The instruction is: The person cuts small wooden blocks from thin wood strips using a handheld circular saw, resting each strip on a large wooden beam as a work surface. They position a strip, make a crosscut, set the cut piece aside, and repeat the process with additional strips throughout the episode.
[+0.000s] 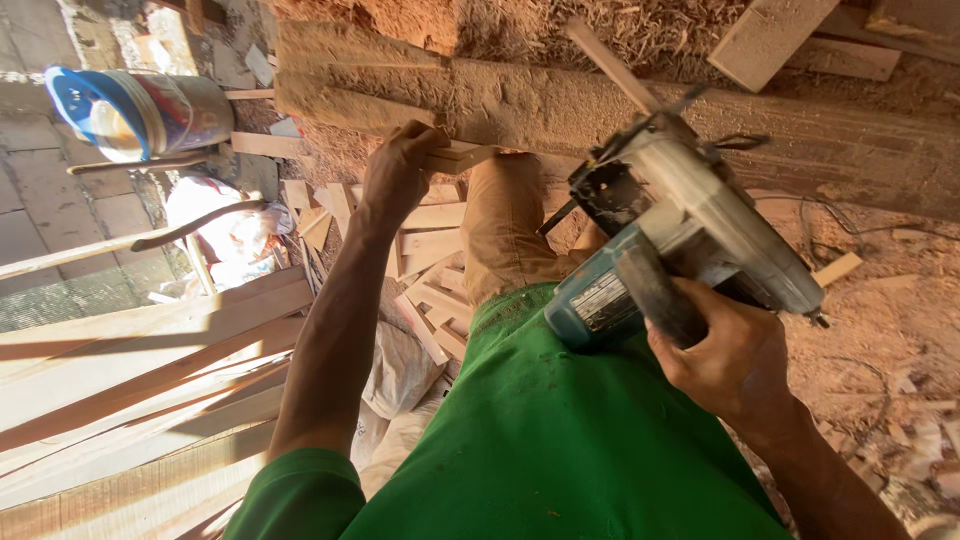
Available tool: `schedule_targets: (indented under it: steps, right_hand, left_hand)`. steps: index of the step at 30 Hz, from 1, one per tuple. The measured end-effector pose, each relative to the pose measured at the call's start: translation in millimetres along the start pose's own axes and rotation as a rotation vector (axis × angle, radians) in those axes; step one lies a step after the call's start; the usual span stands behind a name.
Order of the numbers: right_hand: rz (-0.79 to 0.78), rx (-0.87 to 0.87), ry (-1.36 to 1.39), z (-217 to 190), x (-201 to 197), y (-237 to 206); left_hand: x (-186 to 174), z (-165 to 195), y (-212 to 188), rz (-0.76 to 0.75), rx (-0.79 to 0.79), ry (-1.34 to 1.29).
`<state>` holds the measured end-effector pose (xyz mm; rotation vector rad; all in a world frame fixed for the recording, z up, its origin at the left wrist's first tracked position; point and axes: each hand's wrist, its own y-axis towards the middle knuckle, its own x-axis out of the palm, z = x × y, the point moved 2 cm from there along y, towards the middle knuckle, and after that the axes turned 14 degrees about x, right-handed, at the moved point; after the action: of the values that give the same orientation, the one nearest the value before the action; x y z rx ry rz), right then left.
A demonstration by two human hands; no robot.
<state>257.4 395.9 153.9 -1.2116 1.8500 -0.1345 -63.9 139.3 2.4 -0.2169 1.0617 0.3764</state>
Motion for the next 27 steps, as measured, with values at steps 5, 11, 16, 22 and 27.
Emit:
schedule_targets:
  steps: [5,11,16,22,27]
  right_hand:
    - [-0.119,-0.257,-0.012,-20.8,8.1,22.9]
    - [-0.266,-0.339,-0.001,-51.9,29.8,49.4]
    - [-0.371,-0.4,0.008,-75.1,54.0,65.3]
    - [-0.479,-0.458,-0.019,-94.7,74.3,75.0]
    - [-0.473,-0.503,-0.019,-108.0,79.3,78.2]
  left_hand:
    - [15.6,-7.7,0.8,-0.033,-0.088,-0.038]
    - [19.0,-2.3,-45.3,0.492,-0.32,-0.03]
    - [42.8,26.0,-93.5,0.46,-0.904,-0.913]
    - [54.3,57.3,-86.4,0.476,-0.927,-0.939]
    - [42.6,53.4,-85.2,0.381,-1.034,-0.688]
